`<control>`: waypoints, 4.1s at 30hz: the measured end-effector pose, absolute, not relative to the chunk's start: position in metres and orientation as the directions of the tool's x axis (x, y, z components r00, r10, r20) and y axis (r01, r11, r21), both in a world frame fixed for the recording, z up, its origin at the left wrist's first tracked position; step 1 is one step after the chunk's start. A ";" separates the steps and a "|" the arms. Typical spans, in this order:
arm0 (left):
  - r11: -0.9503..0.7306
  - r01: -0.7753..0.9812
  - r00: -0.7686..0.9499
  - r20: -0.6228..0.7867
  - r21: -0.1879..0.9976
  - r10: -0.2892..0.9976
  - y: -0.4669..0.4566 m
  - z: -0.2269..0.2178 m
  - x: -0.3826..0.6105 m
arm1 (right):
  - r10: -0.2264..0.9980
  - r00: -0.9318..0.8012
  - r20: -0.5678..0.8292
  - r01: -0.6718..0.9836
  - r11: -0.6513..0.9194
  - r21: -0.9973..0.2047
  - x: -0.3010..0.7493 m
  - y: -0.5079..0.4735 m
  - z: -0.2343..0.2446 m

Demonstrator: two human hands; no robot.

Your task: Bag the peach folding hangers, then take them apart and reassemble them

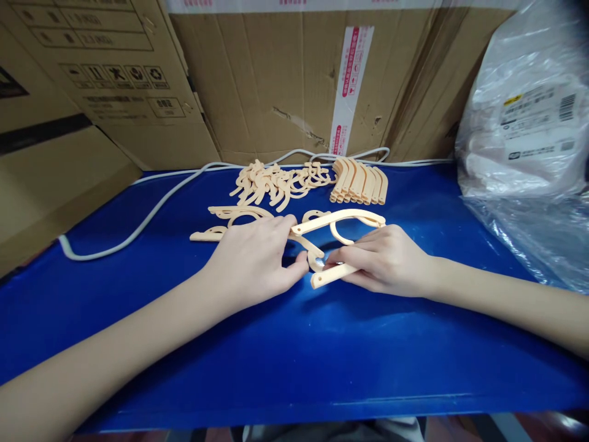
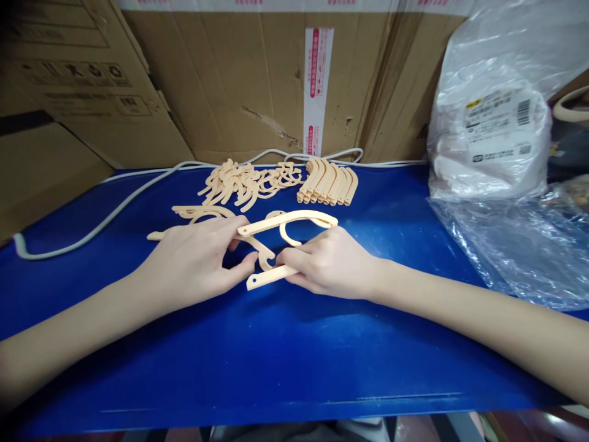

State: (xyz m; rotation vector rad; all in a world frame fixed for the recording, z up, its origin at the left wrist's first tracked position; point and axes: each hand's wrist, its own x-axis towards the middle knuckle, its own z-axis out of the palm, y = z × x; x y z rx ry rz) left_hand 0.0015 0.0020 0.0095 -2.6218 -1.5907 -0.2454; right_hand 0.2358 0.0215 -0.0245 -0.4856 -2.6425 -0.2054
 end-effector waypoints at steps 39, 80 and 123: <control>-0.364 0.922 0.346 0.141 0.133 0.928 0.002 0.016 0.001 | 0.410 -0.691 0.596 0.546 0.836 0.057 0.233 0.031 -0.019; -0.565 0.666 0.731 0.275 -0.486 0.625 0.006 -0.004 -0.002 | 0.315 -0.801 0.509 0.485 0.840 0.243 0.234 0.031 -0.023; -0.656 0.726 0.683 0.111 -0.205 0.722 0.006 0.011 -0.004 | 0.288 -0.815 0.503 0.452 0.859 0.240 0.231 0.024 -0.018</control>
